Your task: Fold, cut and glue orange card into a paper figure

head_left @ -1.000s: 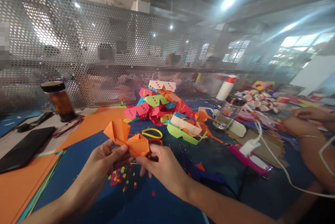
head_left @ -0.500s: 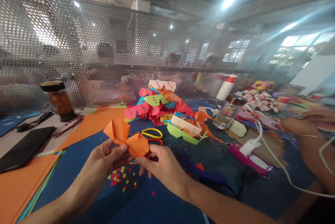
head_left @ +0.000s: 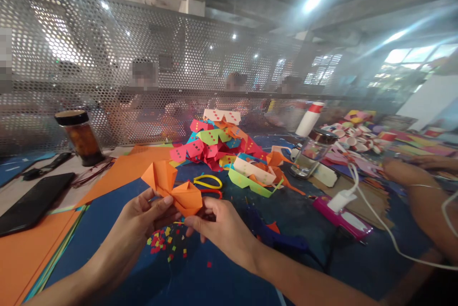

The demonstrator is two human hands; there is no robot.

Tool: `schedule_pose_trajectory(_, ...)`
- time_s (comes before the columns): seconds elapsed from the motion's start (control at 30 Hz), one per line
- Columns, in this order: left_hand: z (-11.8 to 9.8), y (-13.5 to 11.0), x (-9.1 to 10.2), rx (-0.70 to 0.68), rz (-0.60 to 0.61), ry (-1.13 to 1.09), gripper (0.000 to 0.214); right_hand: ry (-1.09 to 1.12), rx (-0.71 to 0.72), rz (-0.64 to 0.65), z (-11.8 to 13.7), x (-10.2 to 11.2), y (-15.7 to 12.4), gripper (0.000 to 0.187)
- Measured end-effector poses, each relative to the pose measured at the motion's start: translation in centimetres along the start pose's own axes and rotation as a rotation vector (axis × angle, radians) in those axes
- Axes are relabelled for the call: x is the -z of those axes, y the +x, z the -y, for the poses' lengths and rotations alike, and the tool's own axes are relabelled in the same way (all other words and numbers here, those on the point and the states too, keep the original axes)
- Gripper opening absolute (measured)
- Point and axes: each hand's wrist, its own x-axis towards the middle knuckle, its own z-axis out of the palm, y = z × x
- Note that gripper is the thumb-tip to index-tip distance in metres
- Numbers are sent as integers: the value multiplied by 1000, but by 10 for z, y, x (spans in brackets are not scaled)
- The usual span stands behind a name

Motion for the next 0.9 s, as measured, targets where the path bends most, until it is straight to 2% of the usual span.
schedule_pose_trajectory(0.2,0,0,0,9,-14,12,38,13,-7,4,0,0,0,16)
schedule_pose_trajectory(0.43,0,0,1,9,7,50,36,-10,-12,-8,3,0,0,7)
schedule_pose_trajectory(0.6,0,0,1,16,7,80,45,-24,-20,-14,6,0,0,3)
schedule_pose_trajectory(0.9,2,-2,-2,17,-21,42,32,-44,-35,-10,5,1,-1,5)
